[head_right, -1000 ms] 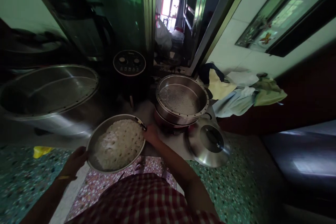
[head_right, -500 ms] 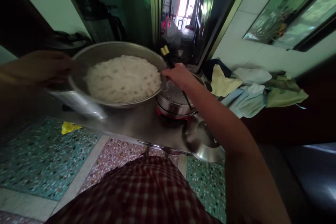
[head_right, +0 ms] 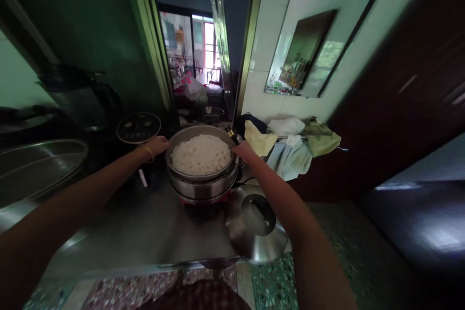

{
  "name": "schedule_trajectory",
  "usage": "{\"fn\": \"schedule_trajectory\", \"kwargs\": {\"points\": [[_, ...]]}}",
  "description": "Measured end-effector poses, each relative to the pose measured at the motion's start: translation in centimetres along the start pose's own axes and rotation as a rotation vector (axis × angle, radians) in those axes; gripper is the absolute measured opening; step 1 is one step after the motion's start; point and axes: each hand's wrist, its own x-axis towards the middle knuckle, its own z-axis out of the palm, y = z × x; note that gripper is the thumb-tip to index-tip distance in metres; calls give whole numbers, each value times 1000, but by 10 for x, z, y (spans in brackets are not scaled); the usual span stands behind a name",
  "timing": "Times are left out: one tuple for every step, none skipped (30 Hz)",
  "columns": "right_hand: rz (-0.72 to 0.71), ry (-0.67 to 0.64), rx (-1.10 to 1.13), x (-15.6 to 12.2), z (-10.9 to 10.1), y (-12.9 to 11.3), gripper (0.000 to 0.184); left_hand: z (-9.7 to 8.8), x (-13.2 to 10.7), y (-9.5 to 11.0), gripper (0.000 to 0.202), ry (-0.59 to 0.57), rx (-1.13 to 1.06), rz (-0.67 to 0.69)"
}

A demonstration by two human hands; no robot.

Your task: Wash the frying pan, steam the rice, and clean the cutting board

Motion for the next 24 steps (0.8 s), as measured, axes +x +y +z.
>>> {"fn": "schedule_trajectory", "kwargs": {"points": [[9, -7, -11, 2, 2, 3, 15, 5, 5, 0, 26, -12, 23, 9], [15, -15, -25, 4, 4, 6, 15, 11, 9, 0, 26, -26, 39, 14], [15, -23, -41, 6, 6, 9, 14, 16, 13, -1, 25, -45, 50, 18], [11, -31, -58, 8, 8, 11, 14, 20, 17, -3, 25, -71, 62, 21], [8, -39, -73, 10, 9, 13, 13, 25, 20, -5, 25, -96, 69, 23], [5, -50, -88, 11, 10, 15, 13, 29, 24, -7, 25, -115, 69, 26], [5, -64, -102, 13, 11, 17, 13, 32, 28, -10, 25, -123, 65, 30], [5, -79, -117, 15, 11, 18, 14, 35, 31, -13, 24, -120, 62, 37], [5, -94, -133, 16, 11, 20, 16, 37, 34, -15, 23, -108, 59, 45], [3, -106, -151, 18, 10, 21, 18, 38, 37, -17, 23, -91, 53, 56], [3, -113, -168, 20, 8, 22, 19, 39, 39, -18, 23, -72, 39, 65], [-1, -106, -192, 23, 7, 23, 20, 39, 41, -20, 23, -54, 17, 70], [-10, -84, -222, 25, 5, 24, 20, 39, 43, -21, 24, -42, -17, 72], [-22, -53, -253, 28, 4, 25, 21, 39, 43, -22, 25, -42, -61, 69], [-35, -19, -268, 30, 3, 25, 23, 39, 43, -23, 26, -48, -109, 62], [-44, 11, -266, 33, 3, 26, 26, 38, 42, -24, 26, -57, -159, 57], [-47, 32, -249, 35, 2, 28, 26, 36, 41, -25, 25, -66, -206, 52], [-42, 40, -218, 37, 2, 29, 25, 35, 38, -26, 24, -77, -244, 47], [-28, 37, -179, 39, 2, 32, 24, 33, 35, -27, 24, -83, -271, 45], [-10, 32, -146, 40, 2, 35, 23, 31, 32, -27, 25, -85, -286, 40], [8, 29, -124, 41, 2, 39, 23, 30, 28, -28, 27, -91, -290, 35], [23, 29, -108, 41, 1, 43, 24, 28, 24, -29, 29, -100, -285, 28], [37, 32, -92, 39, 0, 48, 23, 26, 21, -29, 32, -109, -277, 20], [49, 38, -76, 37, -2, 55, 23, 26, 17, -31, 34, -116, -269, 14]]}}
